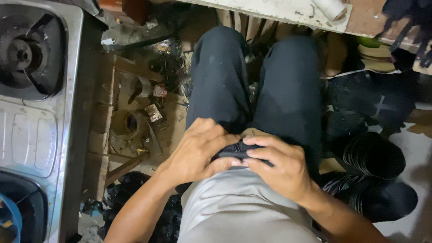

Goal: The person sits at a workbench and attaches a rubber sole to a black shoe upper held on a wooden last. They hammer the sole edge to seat it, trim excess material with a small blade, press and align the sole by hand, and continue hammering around the shoe to secure the bond.

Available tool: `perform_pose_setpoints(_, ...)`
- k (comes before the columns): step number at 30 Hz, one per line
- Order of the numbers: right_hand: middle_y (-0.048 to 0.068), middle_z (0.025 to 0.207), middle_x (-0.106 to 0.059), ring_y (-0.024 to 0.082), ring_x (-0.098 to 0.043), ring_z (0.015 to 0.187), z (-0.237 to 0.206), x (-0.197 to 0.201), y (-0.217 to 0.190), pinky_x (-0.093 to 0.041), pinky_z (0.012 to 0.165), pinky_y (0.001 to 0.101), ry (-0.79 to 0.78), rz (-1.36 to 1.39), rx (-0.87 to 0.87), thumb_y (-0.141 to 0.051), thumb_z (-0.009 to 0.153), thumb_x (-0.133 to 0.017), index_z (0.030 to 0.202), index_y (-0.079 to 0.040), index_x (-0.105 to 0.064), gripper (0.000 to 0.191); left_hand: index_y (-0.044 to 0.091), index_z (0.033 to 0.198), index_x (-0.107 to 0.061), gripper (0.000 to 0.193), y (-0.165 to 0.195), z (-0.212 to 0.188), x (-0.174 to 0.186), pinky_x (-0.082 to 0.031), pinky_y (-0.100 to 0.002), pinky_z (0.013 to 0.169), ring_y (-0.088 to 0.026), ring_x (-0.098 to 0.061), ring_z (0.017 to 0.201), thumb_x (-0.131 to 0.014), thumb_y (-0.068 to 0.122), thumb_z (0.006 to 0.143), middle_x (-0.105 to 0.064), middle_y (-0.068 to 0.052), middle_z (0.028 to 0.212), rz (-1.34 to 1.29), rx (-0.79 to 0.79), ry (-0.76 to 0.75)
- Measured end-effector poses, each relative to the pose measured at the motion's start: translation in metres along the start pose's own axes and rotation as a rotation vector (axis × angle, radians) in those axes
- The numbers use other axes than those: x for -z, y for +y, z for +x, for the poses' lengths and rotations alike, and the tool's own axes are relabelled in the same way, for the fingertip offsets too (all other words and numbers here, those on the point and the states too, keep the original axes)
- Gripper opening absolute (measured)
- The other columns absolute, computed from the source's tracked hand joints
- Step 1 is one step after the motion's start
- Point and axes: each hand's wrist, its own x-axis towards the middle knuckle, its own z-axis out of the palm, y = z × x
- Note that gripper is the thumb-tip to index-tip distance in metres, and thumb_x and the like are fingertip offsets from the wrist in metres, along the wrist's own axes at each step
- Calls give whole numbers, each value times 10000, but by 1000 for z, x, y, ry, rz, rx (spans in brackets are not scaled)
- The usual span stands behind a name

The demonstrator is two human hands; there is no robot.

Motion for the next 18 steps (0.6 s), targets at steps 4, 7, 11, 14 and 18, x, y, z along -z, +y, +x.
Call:
perform_pose_setpoints(4,153,1071,-764,216,-793,924,-5,7,7,-633,791,294,14,211,-200,-32,731,-872,889,3,-691,243,47,1131,-718,413,12,15,9,-443,-419,883,-299,-584,924,-773,367,876,-646,-87,930,37,-58,-45)
perform_pose_setpoints(7,151,1092,-751,206,-770,959,3,9,13,-631,826,305,85,284,-183,-18,761,-856,946,18,-680,258,49,1095,-739,421,10,35,26,-440,-416,806,-305,-614,874,-778,398,863,-650,-98,870,83,-19,-92)
perform_pose_setpoints(11,123,1029,-751,175,-738,923,29,8,28,-619,826,320,212,608,-522,-5,813,-817,1048,37,-677,276,27,1208,-709,495,-15,63,39,-533,-331,745,-210,-703,795,-713,413,898,-733,-89,998,-163,422,44)
perform_pose_setpoints(14,153,1039,-735,183,-701,933,50,6,47,-579,852,342,172,863,-716,-26,883,-765,1225,61,-637,375,-69,1174,-653,475,-50,82,23,-510,-358,838,-212,-636,919,-583,388,1064,-707,-163,994,-381,465,243)
perform_pose_setpoints(18,138,1246,-655,168,-680,1098,57,-4,63,-581,937,342,-69,781,-681,-61,797,-789,1469,-27,-441,758,-17,1178,-711,564,-88,85,-28,-567,-358,893,-226,-721,929,-406,440,1055,-763,-139,1018,-1261,579,238)
